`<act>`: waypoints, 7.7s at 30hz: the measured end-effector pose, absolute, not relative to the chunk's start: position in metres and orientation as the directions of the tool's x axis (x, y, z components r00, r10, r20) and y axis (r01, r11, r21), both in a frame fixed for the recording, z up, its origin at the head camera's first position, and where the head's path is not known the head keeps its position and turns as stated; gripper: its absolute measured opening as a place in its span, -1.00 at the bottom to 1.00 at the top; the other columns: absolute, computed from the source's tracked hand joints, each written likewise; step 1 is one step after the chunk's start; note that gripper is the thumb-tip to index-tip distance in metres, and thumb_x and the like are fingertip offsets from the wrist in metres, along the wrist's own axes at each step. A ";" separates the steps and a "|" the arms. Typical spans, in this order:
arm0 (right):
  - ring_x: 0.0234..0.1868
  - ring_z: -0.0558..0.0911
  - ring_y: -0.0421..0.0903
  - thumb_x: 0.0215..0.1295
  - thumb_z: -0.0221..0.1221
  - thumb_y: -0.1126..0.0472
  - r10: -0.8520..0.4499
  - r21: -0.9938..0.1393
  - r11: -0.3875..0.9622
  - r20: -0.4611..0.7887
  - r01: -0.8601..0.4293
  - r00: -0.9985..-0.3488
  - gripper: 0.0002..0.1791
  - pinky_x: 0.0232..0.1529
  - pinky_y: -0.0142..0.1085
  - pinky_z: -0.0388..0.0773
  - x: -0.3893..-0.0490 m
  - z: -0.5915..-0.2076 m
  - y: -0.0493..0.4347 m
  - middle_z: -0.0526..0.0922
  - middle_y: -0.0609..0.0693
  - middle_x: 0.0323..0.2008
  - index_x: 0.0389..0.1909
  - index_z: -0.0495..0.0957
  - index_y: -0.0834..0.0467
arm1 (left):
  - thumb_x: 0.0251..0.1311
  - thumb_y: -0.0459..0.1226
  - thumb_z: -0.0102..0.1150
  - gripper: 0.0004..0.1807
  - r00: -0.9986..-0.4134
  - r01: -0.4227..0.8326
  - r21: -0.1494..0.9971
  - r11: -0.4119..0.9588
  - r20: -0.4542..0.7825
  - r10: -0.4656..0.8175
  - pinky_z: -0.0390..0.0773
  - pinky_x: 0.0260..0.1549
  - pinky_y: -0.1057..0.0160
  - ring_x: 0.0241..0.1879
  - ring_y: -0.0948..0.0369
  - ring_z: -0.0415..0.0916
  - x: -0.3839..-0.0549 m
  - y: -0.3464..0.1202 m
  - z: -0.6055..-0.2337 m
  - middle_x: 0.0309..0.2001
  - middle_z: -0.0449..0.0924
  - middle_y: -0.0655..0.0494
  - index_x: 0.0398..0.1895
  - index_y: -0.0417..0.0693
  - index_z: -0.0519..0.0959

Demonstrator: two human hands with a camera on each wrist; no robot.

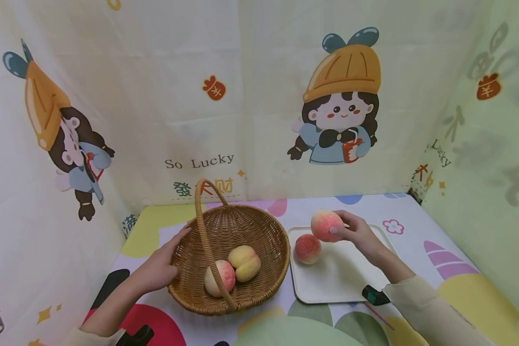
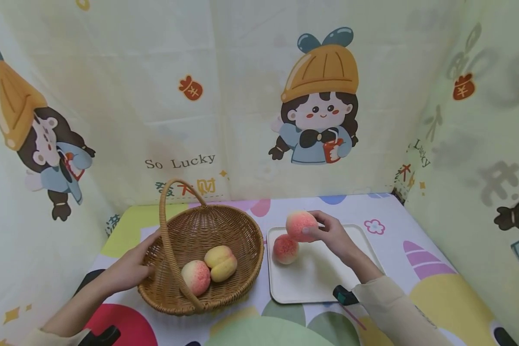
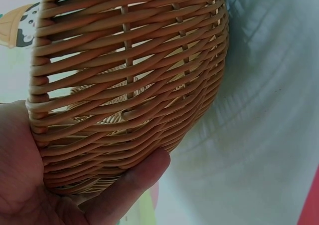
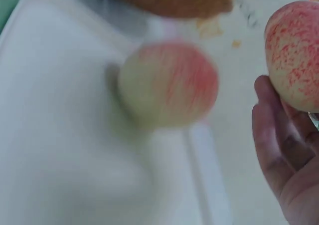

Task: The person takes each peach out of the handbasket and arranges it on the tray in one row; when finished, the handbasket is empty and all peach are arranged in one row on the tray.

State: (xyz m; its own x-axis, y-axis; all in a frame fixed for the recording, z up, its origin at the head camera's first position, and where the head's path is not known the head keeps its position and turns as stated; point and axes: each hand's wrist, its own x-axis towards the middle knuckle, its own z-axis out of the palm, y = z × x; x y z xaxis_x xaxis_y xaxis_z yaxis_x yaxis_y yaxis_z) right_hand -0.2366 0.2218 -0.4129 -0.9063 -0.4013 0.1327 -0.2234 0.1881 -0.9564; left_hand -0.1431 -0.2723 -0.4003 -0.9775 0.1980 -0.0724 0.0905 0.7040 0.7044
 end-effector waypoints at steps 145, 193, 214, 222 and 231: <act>0.01 0.58 -0.01 0.17 0.23 0.37 -0.654 -0.968 -0.245 0.213 -0.064 -0.726 -0.20 0.05 -0.16 0.56 -0.236 -0.393 0.130 0.43 0.15 0.20 0.47 0.23 0.11 | -0.05 -0.64 0.05 0.04 -0.981 0.089 0.706 0.702 -0.061 0.187 0.58 -0.18 0.03 0.34 -0.32 0.22 -0.139 -0.272 -0.402 0.52 0.00 -0.38 0.61 -0.13 0.00; 0.08 0.49 0.14 -0.10 0.56 0.22 -0.328 -0.720 0.632 0.086 -0.286 -0.941 -0.01 0.00 0.00 0.47 -0.240 -0.466 0.298 0.43 0.30 0.23 0.40 0.30 0.28 | -0.03 -0.65 0.04 0.03 -0.981 0.066 0.717 0.694 -0.081 0.177 0.60 -0.16 -0.02 0.36 -0.35 0.19 -0.139 -0.270 -0.402 0.52 0.00 -0.37 0.61 -0.11 -0.01; 0.44 0.11 0.45 0.09 0.47 0.04 -0.457 -0.744 0.574 0.057 -0.343 -0.888 0.10 0.23 0.41 0.18 -0.244 -0.416 0.270 0.12 0.31 0.50 0.57 0.05 0.13 | -0.02 -0.64 0.03 0.02 -0.983 0.057 0.706 0.706 -0.085 0.164 0.60 -0.14 -0.05 0.36 -0.35 0.19 -0.142 -0.270 -0.405 0.52 0.03 -0.36 0.61 -0.09 0.00; 0.51 0.15 0.24 0.17 0.43 0.11 -0.533 -0.836 0.362 0.177 -0.412 -0.827 0.05 0.33 0.21 0.22 -0.246 -0.368 0.194 0.12 0.11 0.54 0.60 0.02 -0.07 | -0.02 -0.63 0.03 0.02 -0.983 0.075 0.695 0.715 -0.069 0.171 0.57 -0.06 -0.09 0.38 -0.34 0.17 -0.141 -0.271 -0.404 0.52 0.02 -0.35 0.61 -0.08 0.00; 0.49 0.24 0.05 0.15 0.46 0.17 -0.620 -0.912 0.160 0.205 -0.377 -0.758 0.03 0.34 0.07 0.29 -0.242 -0.347 0.111 0.20 -0.08 0.51 0.56 0.09 -0.18 | -0.02 -0.63 0.07 0.03 -0.982 0.085 0.697 0.712 -0.063 0.180 0.55 -0.04 -0.10 0.38 -0.33 0.18 -0.140 -0.270 -0.404 0.52 0.03 -0.36 0.61 -0.09 0.01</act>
